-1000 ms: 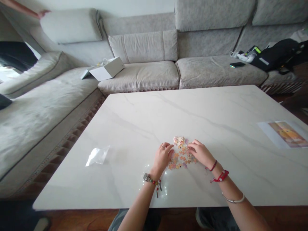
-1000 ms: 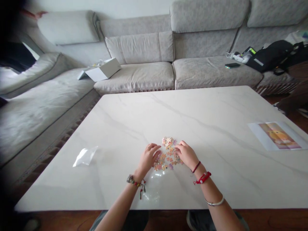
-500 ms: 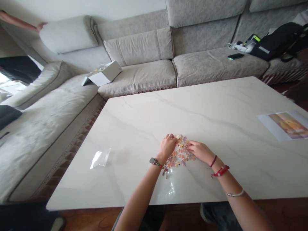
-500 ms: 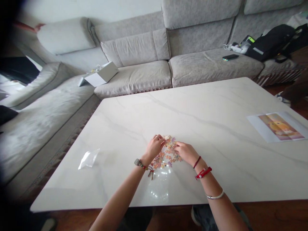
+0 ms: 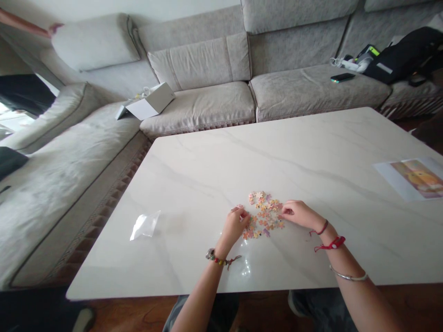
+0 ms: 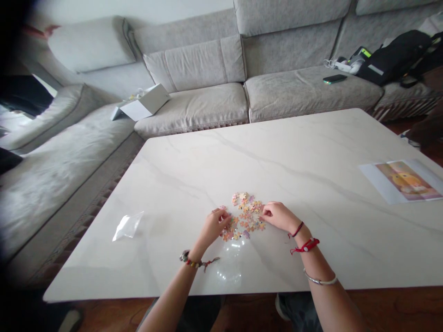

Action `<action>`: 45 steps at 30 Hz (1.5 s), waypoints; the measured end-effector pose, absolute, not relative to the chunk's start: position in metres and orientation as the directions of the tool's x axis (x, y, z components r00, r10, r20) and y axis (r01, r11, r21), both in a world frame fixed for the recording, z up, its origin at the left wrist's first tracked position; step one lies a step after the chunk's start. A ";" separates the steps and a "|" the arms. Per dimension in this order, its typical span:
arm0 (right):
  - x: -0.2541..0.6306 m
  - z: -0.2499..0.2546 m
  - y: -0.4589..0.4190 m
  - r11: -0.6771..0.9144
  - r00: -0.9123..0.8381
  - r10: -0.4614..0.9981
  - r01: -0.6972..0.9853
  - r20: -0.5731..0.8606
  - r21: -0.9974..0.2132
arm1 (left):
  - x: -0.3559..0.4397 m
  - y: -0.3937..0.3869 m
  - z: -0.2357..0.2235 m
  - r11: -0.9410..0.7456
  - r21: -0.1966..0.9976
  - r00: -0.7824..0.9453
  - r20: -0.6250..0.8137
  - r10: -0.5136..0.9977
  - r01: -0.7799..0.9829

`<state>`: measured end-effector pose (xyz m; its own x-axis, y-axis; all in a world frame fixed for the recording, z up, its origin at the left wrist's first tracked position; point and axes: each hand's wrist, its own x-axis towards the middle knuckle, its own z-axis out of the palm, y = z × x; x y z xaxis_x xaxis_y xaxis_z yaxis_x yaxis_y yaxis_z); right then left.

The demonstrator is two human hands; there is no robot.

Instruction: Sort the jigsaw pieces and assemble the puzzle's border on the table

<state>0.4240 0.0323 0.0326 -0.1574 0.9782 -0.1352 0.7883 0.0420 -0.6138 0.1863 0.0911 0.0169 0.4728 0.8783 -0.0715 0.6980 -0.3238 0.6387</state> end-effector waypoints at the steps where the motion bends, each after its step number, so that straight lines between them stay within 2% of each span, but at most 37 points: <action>1: 0.424 0.031 0.032 0.024 -0.130 0.982 0.812 -0.139 -0.583 | 0.184 0.089 0.015 -0.327 0.628 0.456 -0.050 0.889 0.706; 5: 0.421 0.028 0.033 -0.011 -0.050 0.993 0.866 -0.108 -0.500 | 0.183 0.083 0.010 -0.365 0.593 0.406 0.070 0.911 0.718; 10: 0.415 0.033 0.036 0.017 -0.038 0.999 0.826 -0.025 -0.563 | 0.181 0.085 0.011 -0.383 0.612 0.337 0.196 0.921 0.691; 12: 0.413 0.033 0.036 0.057 -0.095 0.995 0.808 -0.035 -0.586 | 0.179 0.087 0.010 -0.382 0.629 0.325 0.211 0.922 0.677; 17: 0.406 0.028 0.034 0.152 -0.235 0.967 0.843 -0.099 -0.516 | 0.178 0.088 0.009 -0.388 0.647 0.330 0.217 0.919 0.656; 24: 0.403 0.032 0.031 0.107 -0.172 0.976 0.913 -0.133 -0.394 | 0.184 0.080 0.007 -0.459 0.618 0.403 0.240 0.883 0.638; 35: 0.422 0.034 0.029 0.053 -0.122 0.977 0.934 -0.174 -0.354 | 0.191 0.074 0.003 -0.528 0.583 0.483 0.248 0.840 0.618; 40: 0.425 0.037 0.029 -0.003 -0.059 0.978 0.953 -0.198 -0.303 | 0.212 0.053 0.006 -0.621 0.517 0.615 0.212 0.760 0.589; 45: 0.416 0.038 0.030 -0.061 0.016 0.979 0.974 -0.201 -0.218 | 0.238 0.038 0.009 -0.593 0.432 0.595 0.149 0.790 0.679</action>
